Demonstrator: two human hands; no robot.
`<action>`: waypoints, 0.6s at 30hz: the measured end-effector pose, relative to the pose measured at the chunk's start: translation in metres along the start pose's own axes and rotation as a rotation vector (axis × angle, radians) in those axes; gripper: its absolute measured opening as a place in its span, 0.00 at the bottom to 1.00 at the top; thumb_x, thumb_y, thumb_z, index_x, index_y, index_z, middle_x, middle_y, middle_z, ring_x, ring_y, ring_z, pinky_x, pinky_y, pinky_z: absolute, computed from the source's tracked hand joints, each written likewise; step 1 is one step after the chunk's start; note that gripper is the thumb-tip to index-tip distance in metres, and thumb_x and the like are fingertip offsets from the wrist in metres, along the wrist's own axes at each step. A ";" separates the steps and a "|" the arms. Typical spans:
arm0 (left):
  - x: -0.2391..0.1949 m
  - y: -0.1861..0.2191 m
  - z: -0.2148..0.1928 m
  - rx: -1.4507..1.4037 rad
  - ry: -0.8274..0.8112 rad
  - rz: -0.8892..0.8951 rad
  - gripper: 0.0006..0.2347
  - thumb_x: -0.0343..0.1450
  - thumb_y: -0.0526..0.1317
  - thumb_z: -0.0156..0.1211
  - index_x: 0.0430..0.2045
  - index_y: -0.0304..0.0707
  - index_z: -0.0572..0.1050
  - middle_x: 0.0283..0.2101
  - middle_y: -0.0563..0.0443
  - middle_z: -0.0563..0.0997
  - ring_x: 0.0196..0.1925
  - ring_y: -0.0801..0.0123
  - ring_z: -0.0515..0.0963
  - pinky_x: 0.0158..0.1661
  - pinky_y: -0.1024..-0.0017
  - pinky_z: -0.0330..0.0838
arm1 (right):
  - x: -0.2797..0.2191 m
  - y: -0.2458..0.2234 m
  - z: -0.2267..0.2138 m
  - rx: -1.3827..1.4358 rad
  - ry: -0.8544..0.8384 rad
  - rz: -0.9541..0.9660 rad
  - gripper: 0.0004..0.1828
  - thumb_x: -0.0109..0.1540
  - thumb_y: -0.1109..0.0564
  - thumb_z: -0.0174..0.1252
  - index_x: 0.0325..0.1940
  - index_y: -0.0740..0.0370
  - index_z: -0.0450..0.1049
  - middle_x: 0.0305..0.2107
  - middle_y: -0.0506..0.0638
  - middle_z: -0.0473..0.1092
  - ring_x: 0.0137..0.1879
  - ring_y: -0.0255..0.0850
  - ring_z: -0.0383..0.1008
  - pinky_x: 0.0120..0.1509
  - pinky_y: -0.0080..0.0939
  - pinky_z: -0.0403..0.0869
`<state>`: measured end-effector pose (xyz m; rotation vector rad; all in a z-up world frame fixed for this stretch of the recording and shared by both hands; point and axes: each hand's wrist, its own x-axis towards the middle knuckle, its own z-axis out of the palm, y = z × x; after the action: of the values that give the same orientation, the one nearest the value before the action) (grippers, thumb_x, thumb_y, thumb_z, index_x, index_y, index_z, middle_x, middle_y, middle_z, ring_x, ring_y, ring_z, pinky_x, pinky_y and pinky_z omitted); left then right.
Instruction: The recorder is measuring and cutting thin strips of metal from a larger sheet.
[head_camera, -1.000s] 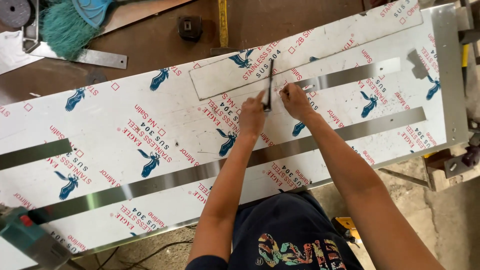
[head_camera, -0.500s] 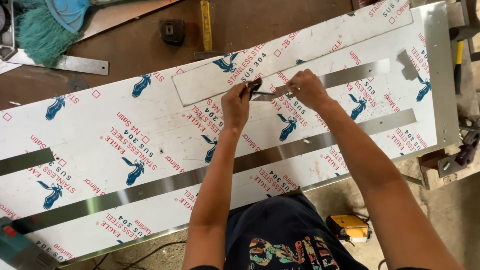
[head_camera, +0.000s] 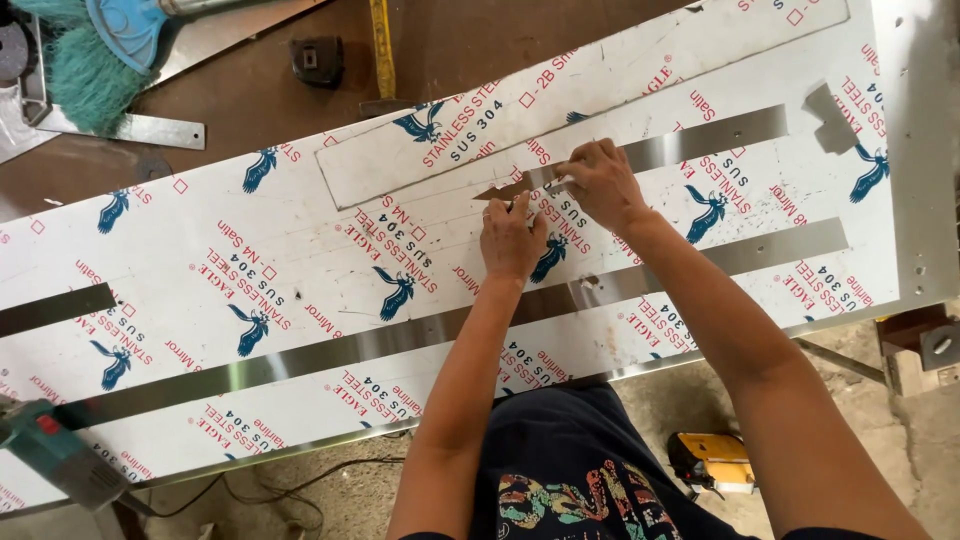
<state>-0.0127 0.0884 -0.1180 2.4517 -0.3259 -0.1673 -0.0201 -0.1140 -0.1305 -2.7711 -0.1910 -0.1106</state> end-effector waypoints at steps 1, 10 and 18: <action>-0.002 0.000 0.008 0.008 0.000 -0.003 0.17 0.67 0.42 0.65 0.51 0.43 0.79 0.40 0.42 0.72 0.46 0.50 0.76 0.42 0.58 0.76 | -0.002 0.002 -0.001 0.008 0.000 -0.001 0.12 0.62 0.56 0.68 0.51 0.50 0.82 0.51 0.47 0.71 0.61 0.44 0.65 0.69 0.45 0.65; 0.006 0.013 0.038 0.148 -0.011 0.070 0.20 0.68 0.46 0.69 0.55 0.56 0.78 0.39 0.46 0.71 0.45 0.55 0.77 0.44 0.59 0.76 | -0.008 0.021 -0.005 0.231 0.045 0.104 0.12 0.58 0.54 0.73 0.45 0.46 0.84 0.47 0.47 0.68 0.58 0.44 0.64 0.68 0.46 0.65; 0.008 0.023 0.037 0.089 -0.022 -0.005 0.22 0.67 0.45 0.70 0.57 0.57 0.76 0.38 0.48 0.71 0.45 0.58 0.76 0.45 0.61 0.75 | -0.005 0.021 -0.002 0.246 -0.014 0.160 0.08 0.56 0.52 0.74 0.38 0.43 0.84 0.45 0.45 0.65 0.57 0.42 0.61 0.65 0.45 0.61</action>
<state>-0.0172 0.0467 -0.1328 2.5400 -0.3436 -0.1860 -0.0222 -0.1347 -0.1360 -2.5305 0.0134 -0.0249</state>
